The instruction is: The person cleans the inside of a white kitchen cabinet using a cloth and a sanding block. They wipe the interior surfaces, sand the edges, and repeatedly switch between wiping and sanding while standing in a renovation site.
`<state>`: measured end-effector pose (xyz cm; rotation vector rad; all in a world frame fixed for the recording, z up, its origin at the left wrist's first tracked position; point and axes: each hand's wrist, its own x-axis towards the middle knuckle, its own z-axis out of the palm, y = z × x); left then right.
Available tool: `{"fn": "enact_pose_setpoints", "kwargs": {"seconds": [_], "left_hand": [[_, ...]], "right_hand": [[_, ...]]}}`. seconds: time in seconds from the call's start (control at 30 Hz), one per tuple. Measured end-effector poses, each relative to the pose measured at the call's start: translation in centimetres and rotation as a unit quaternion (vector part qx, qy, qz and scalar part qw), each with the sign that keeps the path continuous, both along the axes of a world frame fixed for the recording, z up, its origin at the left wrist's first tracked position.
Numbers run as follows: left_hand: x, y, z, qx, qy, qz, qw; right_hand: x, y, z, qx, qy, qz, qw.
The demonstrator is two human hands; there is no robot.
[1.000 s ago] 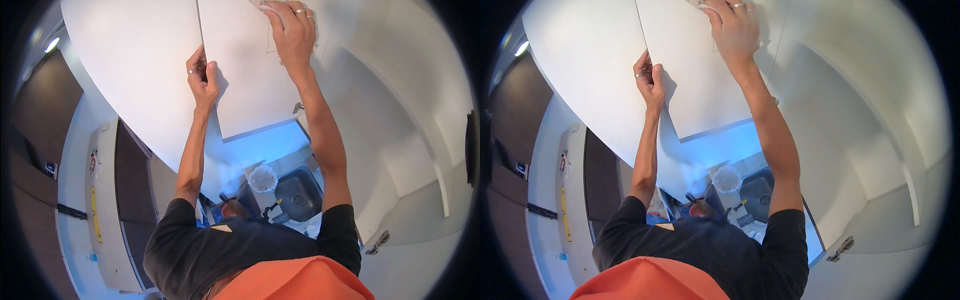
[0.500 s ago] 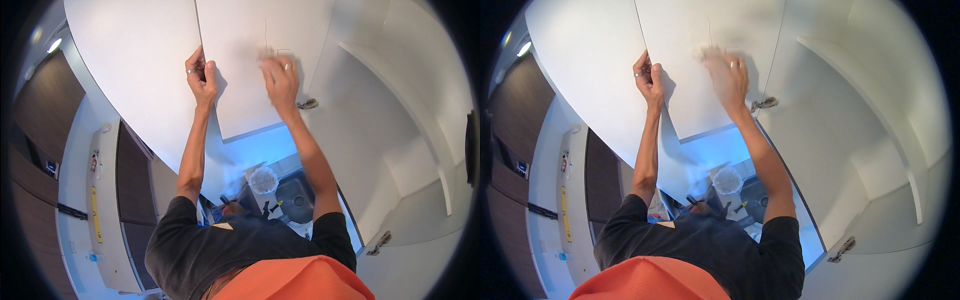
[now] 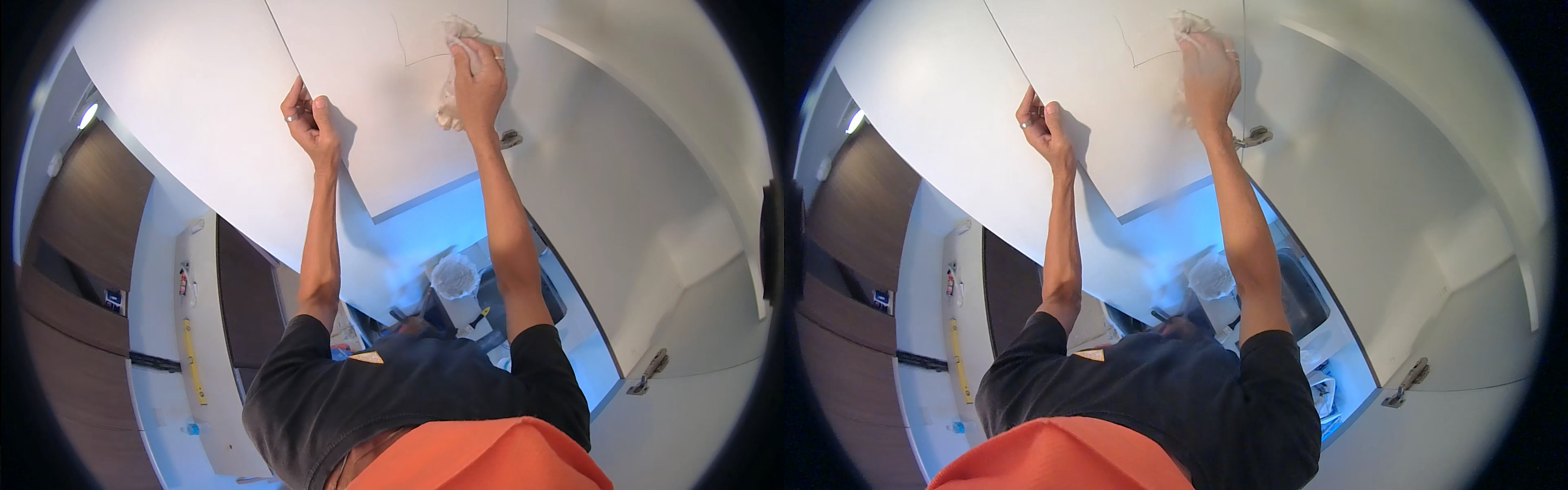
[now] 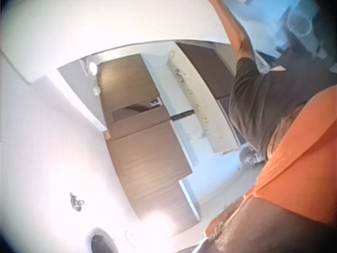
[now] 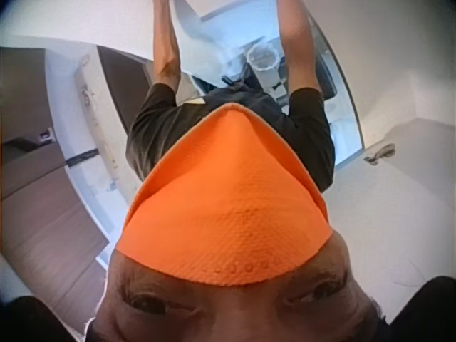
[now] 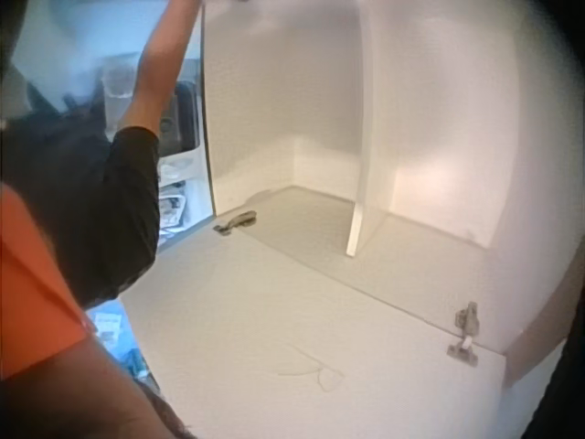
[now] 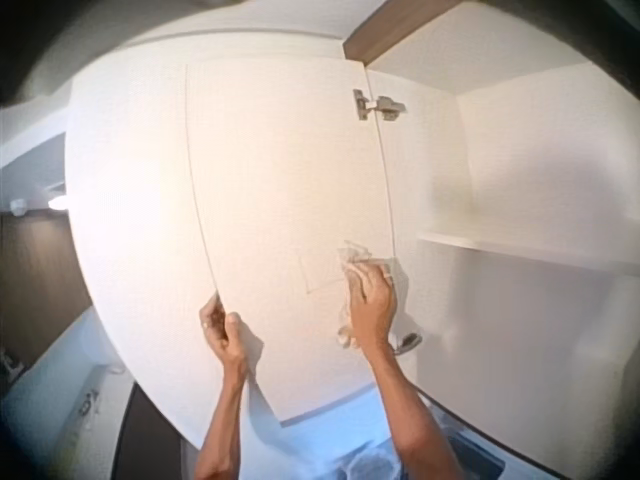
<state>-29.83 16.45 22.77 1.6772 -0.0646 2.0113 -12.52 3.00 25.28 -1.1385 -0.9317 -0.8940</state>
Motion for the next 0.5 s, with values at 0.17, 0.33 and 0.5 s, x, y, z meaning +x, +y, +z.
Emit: {"fn": "enact_pose_setpoints", "kwargs": {"seconds": [0.17,0.33,0.5], "left_hand": [[-0.03,-0.04,0.02,-0.007,0.006,0.032,0.999],[-0.16,-0.15,-0.05,0.001,0.002,0.021,1.0],[-0.09,-0.22,0.03,-0.009,0.017,0.037,0.999]], "right_hand": [[-0.02,-0.06,-0.04,-0.049,-0.015,0.019,0.998],[-0.1,-0.44,-0.17,0.044,0.131,-0.024,0.99],[-0.31,-0.3,-0.29,-0.088,-0.003,0.038,0.995]]}}
